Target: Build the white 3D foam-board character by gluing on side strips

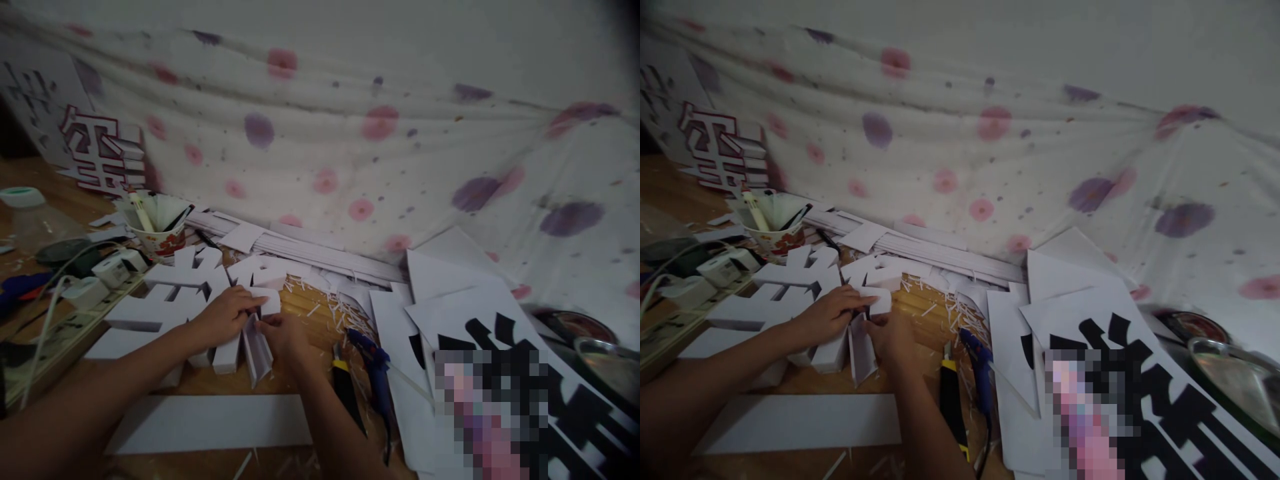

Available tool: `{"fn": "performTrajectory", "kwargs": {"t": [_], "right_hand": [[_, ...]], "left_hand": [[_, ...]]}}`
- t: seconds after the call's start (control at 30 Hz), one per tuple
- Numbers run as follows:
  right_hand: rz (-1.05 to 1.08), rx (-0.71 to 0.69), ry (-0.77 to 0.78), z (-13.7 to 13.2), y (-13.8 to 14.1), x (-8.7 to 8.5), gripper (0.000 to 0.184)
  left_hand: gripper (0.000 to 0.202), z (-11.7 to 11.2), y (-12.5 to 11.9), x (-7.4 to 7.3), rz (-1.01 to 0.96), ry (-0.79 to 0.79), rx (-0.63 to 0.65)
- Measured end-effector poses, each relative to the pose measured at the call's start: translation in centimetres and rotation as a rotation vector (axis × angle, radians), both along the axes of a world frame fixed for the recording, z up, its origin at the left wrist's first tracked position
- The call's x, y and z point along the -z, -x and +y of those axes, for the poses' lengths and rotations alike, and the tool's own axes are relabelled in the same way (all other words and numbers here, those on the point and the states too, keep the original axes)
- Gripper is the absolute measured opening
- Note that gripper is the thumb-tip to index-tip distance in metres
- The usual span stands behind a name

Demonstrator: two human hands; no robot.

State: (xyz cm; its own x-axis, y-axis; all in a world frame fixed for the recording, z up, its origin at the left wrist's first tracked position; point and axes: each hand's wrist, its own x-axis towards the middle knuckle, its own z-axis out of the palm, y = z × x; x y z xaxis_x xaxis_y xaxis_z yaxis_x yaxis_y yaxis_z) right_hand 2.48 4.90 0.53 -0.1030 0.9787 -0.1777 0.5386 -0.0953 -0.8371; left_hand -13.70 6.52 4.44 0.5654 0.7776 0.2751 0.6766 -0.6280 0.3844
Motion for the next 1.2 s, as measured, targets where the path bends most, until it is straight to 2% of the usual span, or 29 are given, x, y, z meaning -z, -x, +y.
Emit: {"fn": "performTrajectory", "kwargs": {"t": [0.17, 0.27, 0.43, 0.57, 0.7, 0.77, 0.87, 0.93, 1.07, 1.13, 1.2], "right_hand": [[-0.041, -0.010, -0.029, -0.4, 0.0, -0.7, 0.023], [-0.079, -0.024, -0.054, -0.7, 0.1, -1.5, 0.022], [-0.085, -0.041, -0.092, -1.2, -0.4, -2.8, 0.027], [-0.087, 0.020, -0.133, -2.0, -2.6, -2.9, 0.023], [-0.136, 0.017, -0.164, -4.3, -5.1, -2.5, 0.021], [-0.149, -0.071, -0.179, -5.9, -5.8, -2.2, 0.020], [-0.228, -0.277, -0.273, -7.9, -5.7, -0.7, 0.006], [-0.319, -0.415, -0.341, -8.8, -5.2, 0.8, 0.037], [-0.513, -0.455, -0.352, -9.5, -4.1, 3.1, 0.039], [-0.494, -0.482, -0.347, -9.4, -4.0, 3.2, 0.048], [-0.463, -0.507, -0.297, -9.4, -4.2, 2.5, 0.059]], "left_hand": [[0.057, 0.1, 0.0, 0.1, 0.010, 0.010, -0.035], [0.058, -0.2, -0.2, 0.1, 0.008, 0.004, -0.100], [0.060, -1.1, -0.3, -1.7, 0.096, -0.084, -0.213], [0.056, -0.9, 1.7, -2.9, 0.149, -0.112, -0.284], [0.051, 0.1, 4.6, -2.3, 0.294, -0.075, -0.357], [0.052, 0.5, 5.6, -1.8, 0.320, -0.021, -0.378], [0.063, 0.4, 5.8, -1.6, 0.342, 0.057, -0.387], [0.071, 0.2, 5.7, -1.6, 0.349, 0.086, -0.383], [0.081, 0.0, 5.9, -1.2, 0.362, 0.131, -0.403], [0.083, -0.1, 6.4, -0.8, 0.352, 0.141, -0.432], [0.080, -0.3, 7.2, -0.6, 0.305, 0.125, -0.450]]}}
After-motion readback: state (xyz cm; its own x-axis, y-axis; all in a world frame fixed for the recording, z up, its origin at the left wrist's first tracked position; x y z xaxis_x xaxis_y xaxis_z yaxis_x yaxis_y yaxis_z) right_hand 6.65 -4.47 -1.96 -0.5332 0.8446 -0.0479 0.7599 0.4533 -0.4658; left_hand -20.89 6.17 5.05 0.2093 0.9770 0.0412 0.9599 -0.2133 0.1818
